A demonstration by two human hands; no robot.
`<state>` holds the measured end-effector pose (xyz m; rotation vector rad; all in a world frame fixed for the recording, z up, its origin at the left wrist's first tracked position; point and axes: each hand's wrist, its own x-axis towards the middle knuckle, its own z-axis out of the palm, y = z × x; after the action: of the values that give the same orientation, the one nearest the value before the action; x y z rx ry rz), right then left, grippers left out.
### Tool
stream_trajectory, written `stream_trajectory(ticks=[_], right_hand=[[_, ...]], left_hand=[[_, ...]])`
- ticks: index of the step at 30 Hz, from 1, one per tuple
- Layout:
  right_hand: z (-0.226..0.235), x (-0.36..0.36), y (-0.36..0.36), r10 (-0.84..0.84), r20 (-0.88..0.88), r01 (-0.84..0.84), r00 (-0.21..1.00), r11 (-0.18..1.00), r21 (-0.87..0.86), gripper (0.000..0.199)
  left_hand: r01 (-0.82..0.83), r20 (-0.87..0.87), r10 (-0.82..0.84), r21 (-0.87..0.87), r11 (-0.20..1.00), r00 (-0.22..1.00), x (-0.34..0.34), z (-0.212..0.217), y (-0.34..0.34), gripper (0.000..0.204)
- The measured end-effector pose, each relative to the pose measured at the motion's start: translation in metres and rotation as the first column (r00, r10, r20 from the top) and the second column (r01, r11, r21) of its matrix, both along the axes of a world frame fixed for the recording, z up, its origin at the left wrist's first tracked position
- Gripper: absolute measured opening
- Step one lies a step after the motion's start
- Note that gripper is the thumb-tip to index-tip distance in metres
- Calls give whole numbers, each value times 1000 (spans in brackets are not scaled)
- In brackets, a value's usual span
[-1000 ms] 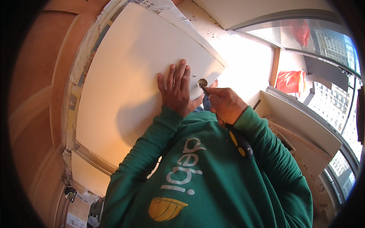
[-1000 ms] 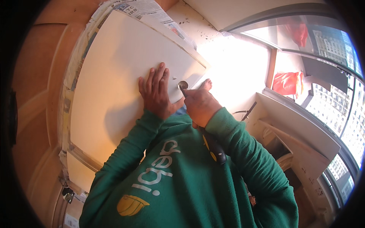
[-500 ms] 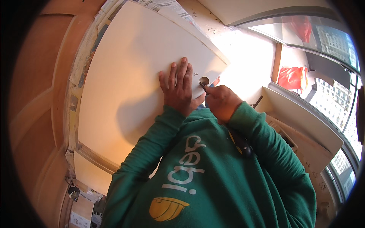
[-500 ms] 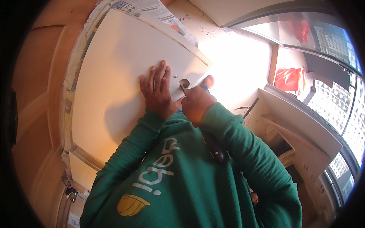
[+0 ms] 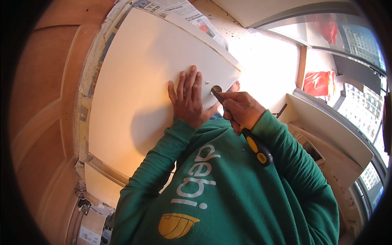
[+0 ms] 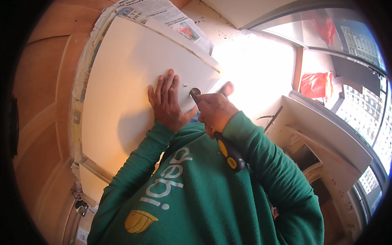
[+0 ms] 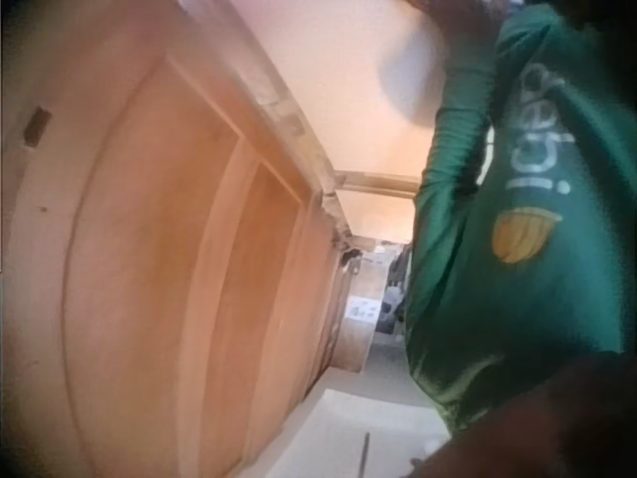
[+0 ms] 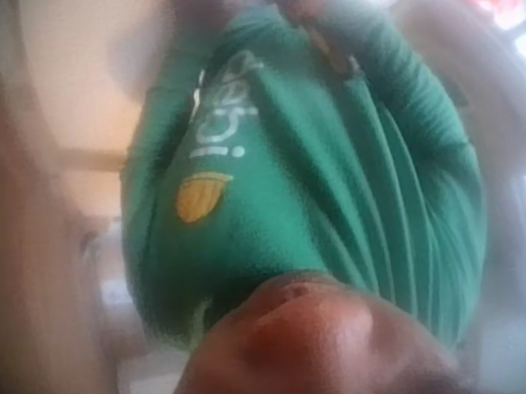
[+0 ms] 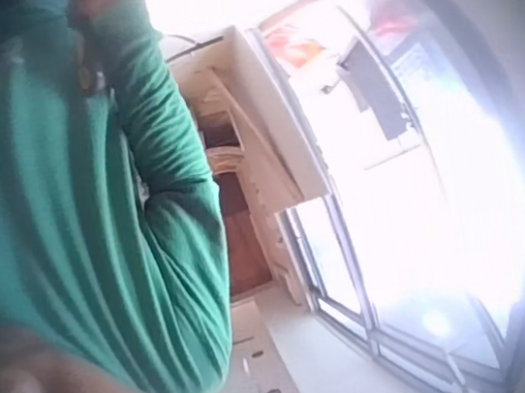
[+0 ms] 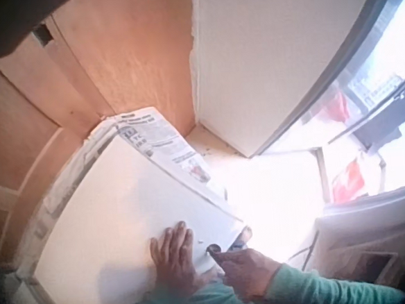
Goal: The person uses a screwdriver to tighten screws into pre-drilled holes on a white cabinet door. They work on multiple holes sequentially, securing the hardware to the door panel while standing in a room with other furniture parts.
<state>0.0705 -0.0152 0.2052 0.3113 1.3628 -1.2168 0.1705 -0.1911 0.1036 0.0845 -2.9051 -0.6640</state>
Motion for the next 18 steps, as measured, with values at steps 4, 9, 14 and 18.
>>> stream_trajectory(ticks=[4,9,14,18], right_hand=[[0,-1,-8,-17,10,15,1000,992,128,50],[0,-7,-7,45,-1,-45,999,989,143,31],[-30,-16,15,142,-52,-142,989,990,-12,23],[-35,-23,16,454,-250,-456,855,888,55,14]], left_hand=[[0,-18,0,2,1000,1000,-1,-3,1,102],[4,-1,-4,11,1000,1000,0,0,2,106],[-1,-5,2,37,999,1000,-1,0,3,112],[2,9,-2,15,1000,1000,1,0,4,111]])
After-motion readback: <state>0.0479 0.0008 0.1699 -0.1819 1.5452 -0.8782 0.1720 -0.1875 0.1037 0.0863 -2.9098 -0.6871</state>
